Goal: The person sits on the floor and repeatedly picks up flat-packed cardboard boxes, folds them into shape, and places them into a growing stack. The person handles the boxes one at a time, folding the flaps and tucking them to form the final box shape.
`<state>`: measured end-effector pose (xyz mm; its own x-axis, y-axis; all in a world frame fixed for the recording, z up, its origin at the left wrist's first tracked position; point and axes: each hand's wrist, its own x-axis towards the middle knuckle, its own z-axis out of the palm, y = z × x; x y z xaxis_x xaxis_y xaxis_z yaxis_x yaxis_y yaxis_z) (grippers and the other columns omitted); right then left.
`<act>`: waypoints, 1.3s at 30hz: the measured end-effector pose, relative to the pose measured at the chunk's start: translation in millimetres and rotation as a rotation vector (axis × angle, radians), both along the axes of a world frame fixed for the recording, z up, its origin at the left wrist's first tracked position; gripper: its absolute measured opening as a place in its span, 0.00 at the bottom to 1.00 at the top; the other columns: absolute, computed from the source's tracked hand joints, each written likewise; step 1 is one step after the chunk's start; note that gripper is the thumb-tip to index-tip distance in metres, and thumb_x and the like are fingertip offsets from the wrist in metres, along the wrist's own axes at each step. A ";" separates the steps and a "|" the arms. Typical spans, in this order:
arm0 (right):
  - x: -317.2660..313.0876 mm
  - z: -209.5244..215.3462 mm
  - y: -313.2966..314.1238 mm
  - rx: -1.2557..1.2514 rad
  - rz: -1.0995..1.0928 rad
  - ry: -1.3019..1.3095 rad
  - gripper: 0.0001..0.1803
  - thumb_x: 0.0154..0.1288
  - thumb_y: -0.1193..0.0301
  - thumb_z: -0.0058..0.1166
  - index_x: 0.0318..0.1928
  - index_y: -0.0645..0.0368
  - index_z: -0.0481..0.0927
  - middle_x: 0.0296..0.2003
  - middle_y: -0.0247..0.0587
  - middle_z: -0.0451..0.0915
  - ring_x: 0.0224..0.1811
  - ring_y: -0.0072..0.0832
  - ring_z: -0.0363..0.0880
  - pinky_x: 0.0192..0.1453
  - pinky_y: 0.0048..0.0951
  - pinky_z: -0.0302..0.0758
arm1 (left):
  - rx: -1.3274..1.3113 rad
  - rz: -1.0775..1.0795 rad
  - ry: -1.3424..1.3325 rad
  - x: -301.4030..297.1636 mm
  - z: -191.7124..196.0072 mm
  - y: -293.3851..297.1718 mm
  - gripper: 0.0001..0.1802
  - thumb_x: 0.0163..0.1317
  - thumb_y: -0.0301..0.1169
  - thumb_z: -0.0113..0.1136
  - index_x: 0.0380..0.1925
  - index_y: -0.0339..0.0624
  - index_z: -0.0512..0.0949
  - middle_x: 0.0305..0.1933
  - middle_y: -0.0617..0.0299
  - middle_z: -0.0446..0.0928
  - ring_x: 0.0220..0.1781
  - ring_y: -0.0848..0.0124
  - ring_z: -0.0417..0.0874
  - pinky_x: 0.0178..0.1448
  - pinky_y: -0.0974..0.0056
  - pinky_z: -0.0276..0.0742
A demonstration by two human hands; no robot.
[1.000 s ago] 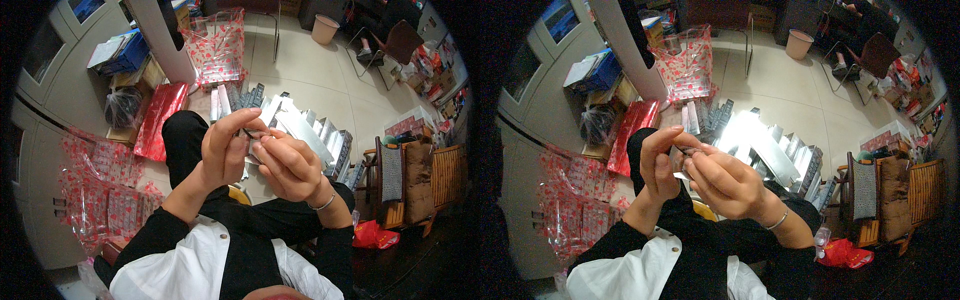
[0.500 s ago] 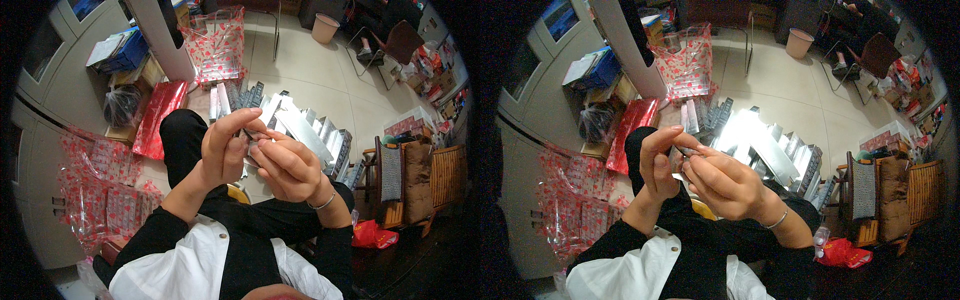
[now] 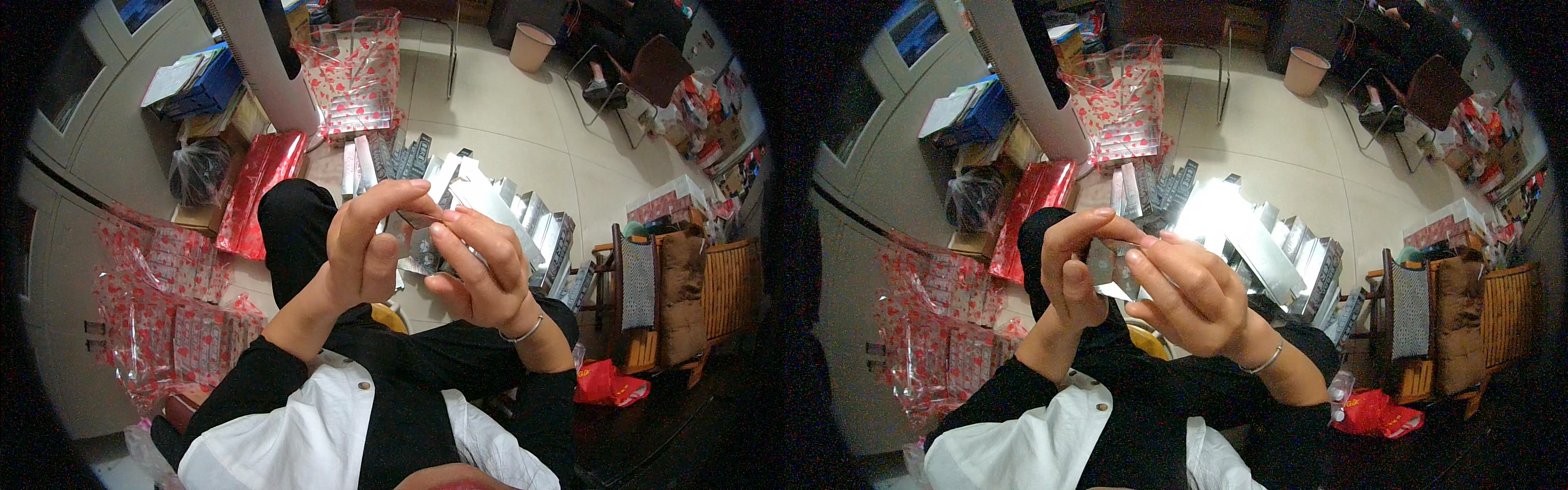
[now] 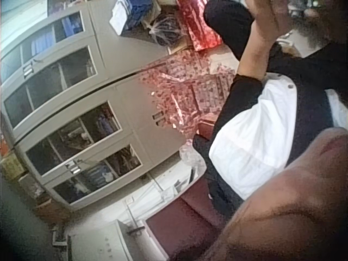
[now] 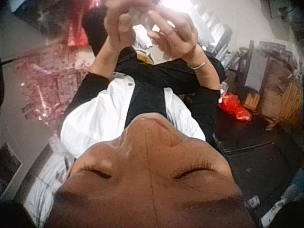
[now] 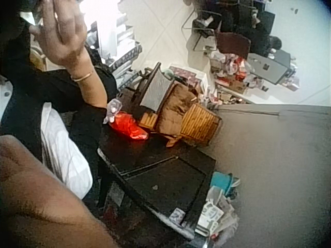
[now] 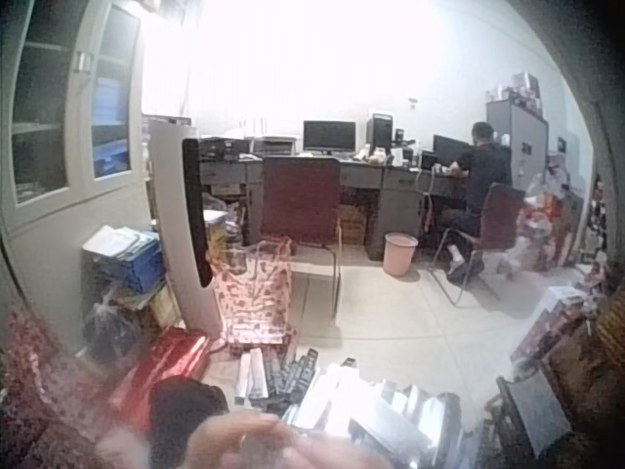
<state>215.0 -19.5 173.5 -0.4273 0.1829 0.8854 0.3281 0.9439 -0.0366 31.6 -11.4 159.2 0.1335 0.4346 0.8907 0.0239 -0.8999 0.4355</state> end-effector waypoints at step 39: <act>-2.1 -46.7 50.7 -1.459 0.434 0.324 0.31 0.51 0.73 0.74 0.55 0.60 0.72 0.48 0.38 0.79 0.51 0.26 0.78 0.58 0.32 0.75 | -0.357 0.015 -0.242 -5.1 1.3 19.4 0.37 0.69 0.41 0.61 0.71 0.37 0.57 0.76 0.49 0.54 0.77 0.59 0.58 0.76 0.54 0.59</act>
